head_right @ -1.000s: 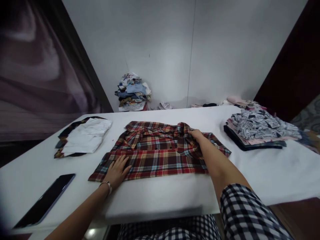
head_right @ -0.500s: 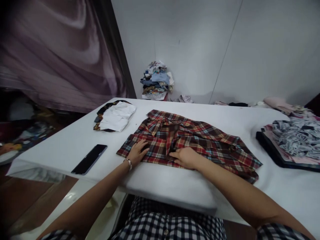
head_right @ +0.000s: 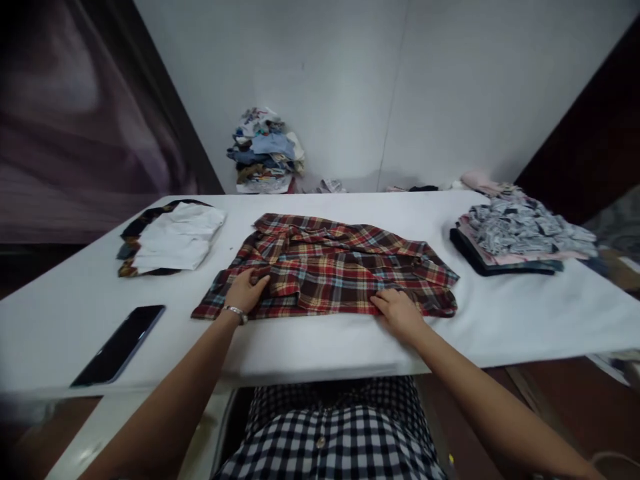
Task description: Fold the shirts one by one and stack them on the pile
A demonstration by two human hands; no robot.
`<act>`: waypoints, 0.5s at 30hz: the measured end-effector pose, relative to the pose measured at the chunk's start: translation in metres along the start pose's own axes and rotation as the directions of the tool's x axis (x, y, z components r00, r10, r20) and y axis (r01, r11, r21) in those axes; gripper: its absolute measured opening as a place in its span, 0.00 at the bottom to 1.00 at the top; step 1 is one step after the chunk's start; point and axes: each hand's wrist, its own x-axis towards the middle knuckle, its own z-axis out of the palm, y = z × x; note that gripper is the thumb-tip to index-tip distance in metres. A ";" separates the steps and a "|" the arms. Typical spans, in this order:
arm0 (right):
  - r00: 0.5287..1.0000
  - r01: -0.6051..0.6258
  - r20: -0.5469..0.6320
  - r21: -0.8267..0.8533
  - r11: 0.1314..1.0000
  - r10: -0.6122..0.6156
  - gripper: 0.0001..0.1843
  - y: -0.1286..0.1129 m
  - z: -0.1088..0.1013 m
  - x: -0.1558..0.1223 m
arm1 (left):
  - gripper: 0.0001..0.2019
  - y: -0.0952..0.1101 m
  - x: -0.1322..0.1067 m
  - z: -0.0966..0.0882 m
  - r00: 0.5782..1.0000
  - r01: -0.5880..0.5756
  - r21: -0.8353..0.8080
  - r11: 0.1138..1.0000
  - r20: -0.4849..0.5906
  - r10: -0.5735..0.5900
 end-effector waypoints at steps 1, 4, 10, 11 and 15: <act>0.999 -0.043 -0.004 -0.014 0.999 0.043 0.21 0.008 0.000 -0.009 | 0.27 0.000 0.007 -0.001 0.999 0.034 0.037 0.999 0.029 -0.035; 0.989 -0.142 -0.038 -0.028 0.989 0.141 0.23 0.029 -0.001 -0.034 | 0.26 0.004 0.022 -0.001 0.985 0.078 0.151 0.985 0.139 -0.100; 0.948 -0.305 -0.078 0.066 0.950 0.309 0.20 0.057 -0.006 -0.063 | 0.12 0.018 0.033 -0.002 0.979 0.088 0.088 0.992 0.178 -0.103; 0.947 -0.308 -0.059 0.109 0.945 0.315 0.20 0.063 -0.009 -0.064 | 0.11 0.022 0.034 -0.005 0.984 0.109 -0.010 0.994 0.144 -0.107; 0.924 -0.373 -0.008 0.205 0.905 0.382 0.21 0.091 -0.029 -0.053 | 0.09 0.046 0.045 -0.034 0.978 0.178 -0.538 0.824 0.003 -0.209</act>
